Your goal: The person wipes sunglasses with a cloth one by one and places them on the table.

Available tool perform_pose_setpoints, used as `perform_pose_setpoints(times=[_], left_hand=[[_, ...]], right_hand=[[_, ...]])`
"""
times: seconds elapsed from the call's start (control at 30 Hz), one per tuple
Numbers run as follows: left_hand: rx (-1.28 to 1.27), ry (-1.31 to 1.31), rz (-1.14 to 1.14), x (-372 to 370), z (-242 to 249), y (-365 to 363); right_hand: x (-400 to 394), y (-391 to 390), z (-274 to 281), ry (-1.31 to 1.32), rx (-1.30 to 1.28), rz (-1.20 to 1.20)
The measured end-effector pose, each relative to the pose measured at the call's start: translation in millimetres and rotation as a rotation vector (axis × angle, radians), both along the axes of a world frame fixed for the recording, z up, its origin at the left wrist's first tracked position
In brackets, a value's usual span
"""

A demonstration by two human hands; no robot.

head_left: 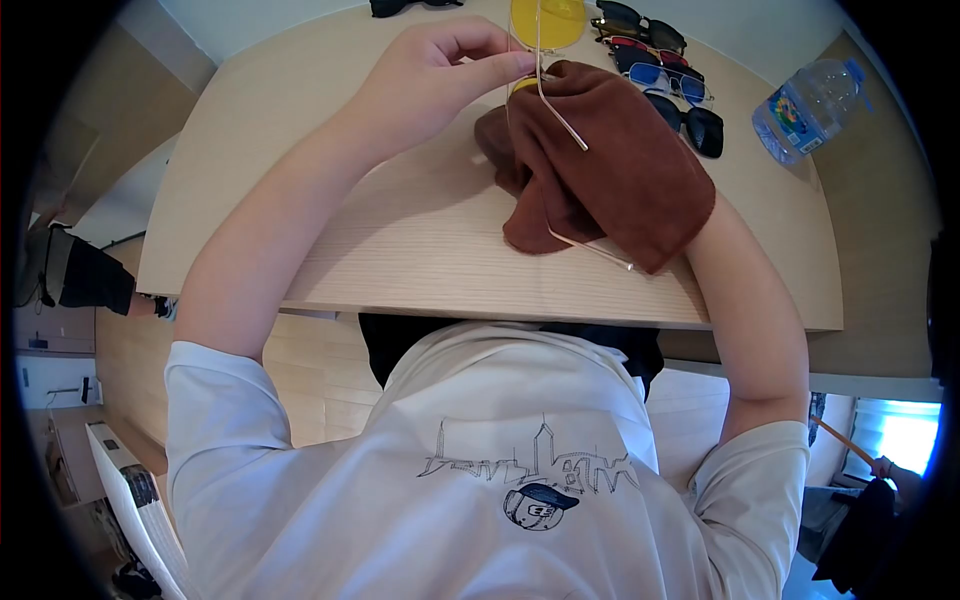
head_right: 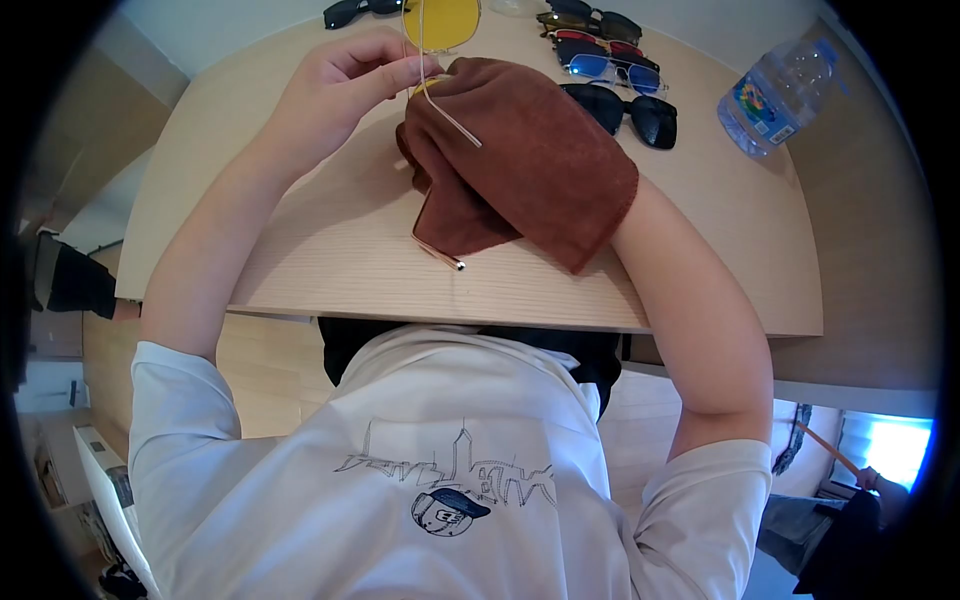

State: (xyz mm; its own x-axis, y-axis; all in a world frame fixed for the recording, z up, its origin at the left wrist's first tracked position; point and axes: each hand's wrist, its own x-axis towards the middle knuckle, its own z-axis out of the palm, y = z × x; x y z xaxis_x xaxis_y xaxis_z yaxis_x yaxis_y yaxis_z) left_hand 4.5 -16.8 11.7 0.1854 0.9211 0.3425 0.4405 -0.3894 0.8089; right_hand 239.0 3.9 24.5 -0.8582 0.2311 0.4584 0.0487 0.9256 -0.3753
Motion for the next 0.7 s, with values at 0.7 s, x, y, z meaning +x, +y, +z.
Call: perform_pose_setpoints(times=[0.7], left_hand=[[-0.025, -0.043, -0.024, 3, 1, -2]], right_hand=[[-3, 2, -3, 0.066, 0.283, -0.006]])
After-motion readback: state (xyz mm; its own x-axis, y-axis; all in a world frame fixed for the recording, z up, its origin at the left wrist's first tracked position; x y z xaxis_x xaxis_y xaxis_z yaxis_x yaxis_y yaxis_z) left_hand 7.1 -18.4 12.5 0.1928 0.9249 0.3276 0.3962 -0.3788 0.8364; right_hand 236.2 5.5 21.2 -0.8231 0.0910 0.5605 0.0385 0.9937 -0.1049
